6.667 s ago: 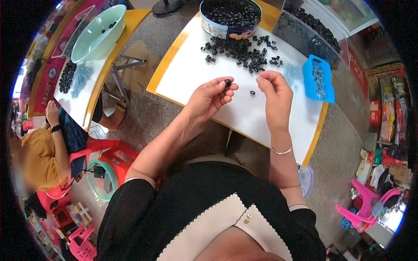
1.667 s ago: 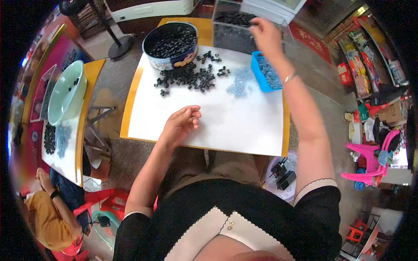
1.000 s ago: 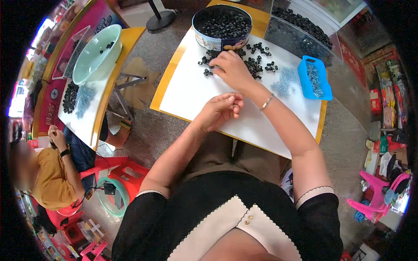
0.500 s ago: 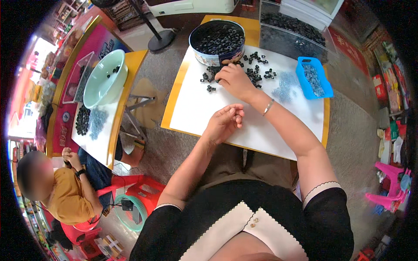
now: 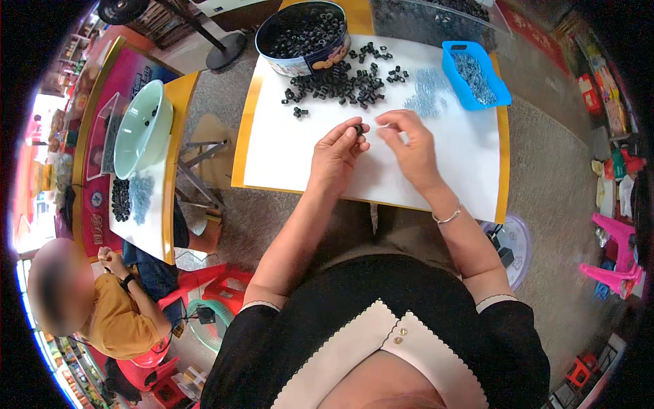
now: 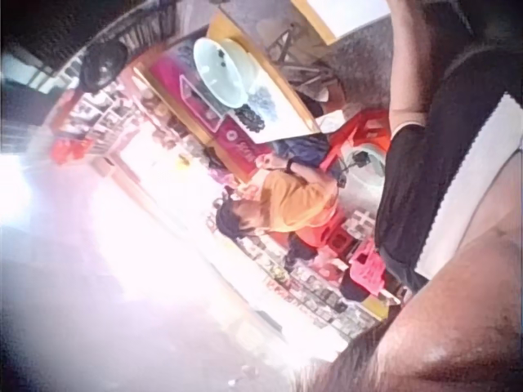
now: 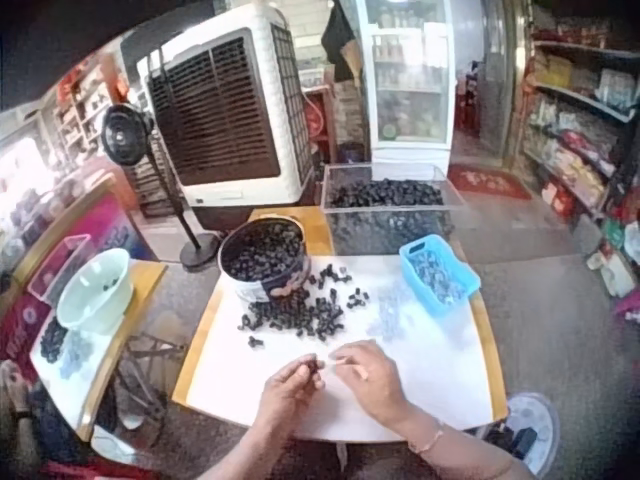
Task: Assembling small black plastic/rubber components by hand at a table.
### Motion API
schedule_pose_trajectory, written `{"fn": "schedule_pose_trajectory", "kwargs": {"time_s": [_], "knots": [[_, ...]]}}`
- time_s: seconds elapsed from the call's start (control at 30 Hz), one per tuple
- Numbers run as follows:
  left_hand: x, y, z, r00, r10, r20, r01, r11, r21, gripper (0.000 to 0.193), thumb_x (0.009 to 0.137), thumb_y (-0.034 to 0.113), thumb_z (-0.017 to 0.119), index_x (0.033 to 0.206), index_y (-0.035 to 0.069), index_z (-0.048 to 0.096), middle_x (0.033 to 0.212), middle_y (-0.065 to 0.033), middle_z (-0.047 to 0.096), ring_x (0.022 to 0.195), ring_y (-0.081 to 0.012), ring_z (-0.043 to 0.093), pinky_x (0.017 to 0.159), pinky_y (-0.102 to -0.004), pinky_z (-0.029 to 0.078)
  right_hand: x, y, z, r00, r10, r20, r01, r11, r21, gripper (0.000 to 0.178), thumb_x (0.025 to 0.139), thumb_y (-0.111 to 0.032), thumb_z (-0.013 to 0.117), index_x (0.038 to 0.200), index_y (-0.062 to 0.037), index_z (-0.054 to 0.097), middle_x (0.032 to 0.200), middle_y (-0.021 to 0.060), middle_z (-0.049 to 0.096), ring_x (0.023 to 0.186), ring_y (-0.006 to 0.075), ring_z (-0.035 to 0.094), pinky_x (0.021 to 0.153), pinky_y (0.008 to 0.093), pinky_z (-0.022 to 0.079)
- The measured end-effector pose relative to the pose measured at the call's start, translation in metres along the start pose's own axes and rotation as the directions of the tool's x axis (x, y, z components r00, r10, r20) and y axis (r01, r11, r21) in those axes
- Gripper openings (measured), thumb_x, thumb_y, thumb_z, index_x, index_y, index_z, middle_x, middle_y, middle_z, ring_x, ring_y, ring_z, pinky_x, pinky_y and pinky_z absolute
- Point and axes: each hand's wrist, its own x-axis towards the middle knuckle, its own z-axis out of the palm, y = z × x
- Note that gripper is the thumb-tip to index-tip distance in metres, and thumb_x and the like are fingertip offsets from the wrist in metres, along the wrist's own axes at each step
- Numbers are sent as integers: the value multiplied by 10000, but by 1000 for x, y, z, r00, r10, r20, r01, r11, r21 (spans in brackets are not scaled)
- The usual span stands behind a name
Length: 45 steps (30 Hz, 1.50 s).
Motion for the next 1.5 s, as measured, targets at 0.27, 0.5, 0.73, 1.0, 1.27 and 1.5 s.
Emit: {"fn": "schedule_pose_trajectory", "kwargs": {"time_s": [0.27,0.5,0.73,1.0,1.27,1.5], "knots": [[-5,-7,-7,992,-62,110,81,980,-179,279,908,59,520,1175,-18,543,1045,-125,579,842,-159,583,754,-267,524,-4,39,-56,986,-161,43,144,699,-701,127,765,-72,608,887,-37,617,894,95,576,860,281,504,796,373,413],[-6,-3,-11,983,-97,156,124,978,-170,279,900,38,520,1169,-28,542,1027,-117,572,858,-166,574,765,-271,518,2,53,-65,985,-164,60,164,748,-643,95,760,-57,609,851,-31,606,836,90,573,829,270,521,768,361,423],[-6,-4,-10,979,-90,184,116,984,-137,287,896,48,532,1172,-29,535,1007,-115,576,842,-158,578,756,-273,520,2,49,-72,995,-97,-28,57,769,-637,82,767,-95,599,831,-46,617,840,108,580,848,293,524,772,394,419],[-5,-5,-9,977,-100,187,116,990,-81,294,890,57,545,1172,-26,535,1000,-116,582,824,-145,582,741,-262,525,7,56,-64,993,-118,10,95,748,-657,102,778,-136,612,833,-52,628,833,120,585,862,303,522,779,406,424],[-5,-4,-4,984,-124,126,124,992,10,245,880,61,568,1111,-21,562,962,-115,617,778,-146,610,725,-262,534,-6,1,-33,942,284,177,-299,952,64,114,850,-71,574,924,-1,625,843,17,598,814,105,540,725,241,431],[-7,-1,-5,982,-139,126,139,990,6,236,861,39,590,1087,-27,575,913,-101,628,760,-155,614,701,-283,547,-6,-4,-16,952,212,222,-216,976,-3,103,849,-71,579,901,5,626,864,26,590,803,94,537,727,229,428]]}}
